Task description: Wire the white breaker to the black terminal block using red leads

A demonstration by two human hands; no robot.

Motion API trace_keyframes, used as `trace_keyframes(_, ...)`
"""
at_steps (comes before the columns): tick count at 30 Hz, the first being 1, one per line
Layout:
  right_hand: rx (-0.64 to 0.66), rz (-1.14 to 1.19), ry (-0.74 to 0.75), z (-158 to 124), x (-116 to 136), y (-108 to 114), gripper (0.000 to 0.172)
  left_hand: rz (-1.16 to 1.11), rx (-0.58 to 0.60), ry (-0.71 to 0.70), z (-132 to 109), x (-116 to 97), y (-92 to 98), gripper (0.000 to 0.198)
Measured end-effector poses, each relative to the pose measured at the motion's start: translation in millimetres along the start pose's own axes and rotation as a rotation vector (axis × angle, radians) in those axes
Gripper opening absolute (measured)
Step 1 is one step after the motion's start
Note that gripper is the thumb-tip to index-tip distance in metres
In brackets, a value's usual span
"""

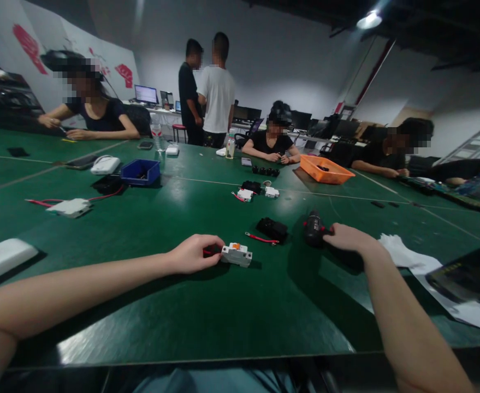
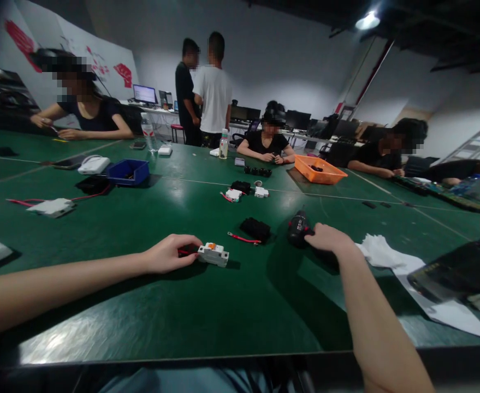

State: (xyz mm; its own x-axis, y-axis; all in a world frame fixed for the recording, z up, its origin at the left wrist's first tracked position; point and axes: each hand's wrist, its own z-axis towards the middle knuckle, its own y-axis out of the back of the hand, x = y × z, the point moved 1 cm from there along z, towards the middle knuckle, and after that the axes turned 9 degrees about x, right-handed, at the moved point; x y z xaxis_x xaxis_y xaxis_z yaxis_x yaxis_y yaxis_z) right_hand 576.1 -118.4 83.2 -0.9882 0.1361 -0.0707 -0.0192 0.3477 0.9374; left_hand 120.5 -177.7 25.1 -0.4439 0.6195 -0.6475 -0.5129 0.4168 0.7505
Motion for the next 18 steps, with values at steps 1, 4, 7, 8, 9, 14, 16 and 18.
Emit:
trace_keyframes(1, 0.055, 0.013, 0.006, 4, -7, -2, 0.044, 0.006, 0.000, 0.000, 0, 0, 0.1, 0.023)
trace_keyframes(4, 0.082, -0.010, -0.030, 12, -10, -9, 0.058, 0.030, 0.003, 0.001, -1, 0, 0.2, 0.024)
trace_keyframes(7, 0.082, -0.023, -0.041, 19, -2, -16, 0.058, 0.056, -0.007, -0.009, -2, 0, 0.2, 0.023)
trace_keyframes(8, 0.089, -0.015, -0.033, 22, -1, -17, 0.057, 0.067, -0.010, -0.012, -2, 0, 0.2, 0.023)
trace_keyframes(9, 0.093, -0.006, -0.025, 24, 0, -19, 0.057, 0.078, -0.013, -0.016, -2, 0, 0.3, 0.023)
trace_keyframes(14, 0.050, -0.011, -0.048, 28, -1, -25, 0.063, 0.105, -0.019, -0.032, -2, -1, 0.4, 0.023)
trace_keyframes(16, 0.034, -0.022, -0.065, 29, -1, -26, 0.064, 0.105, -0.016, -0.030, -3, -1, 0.3, 0.023)
trace_keyframes(18, 0.026, -0.033, -0.067, 30, -1, -28, 0.062, 0.107, -0.011, -0.026, -3, -1, 0.4, 0.023)
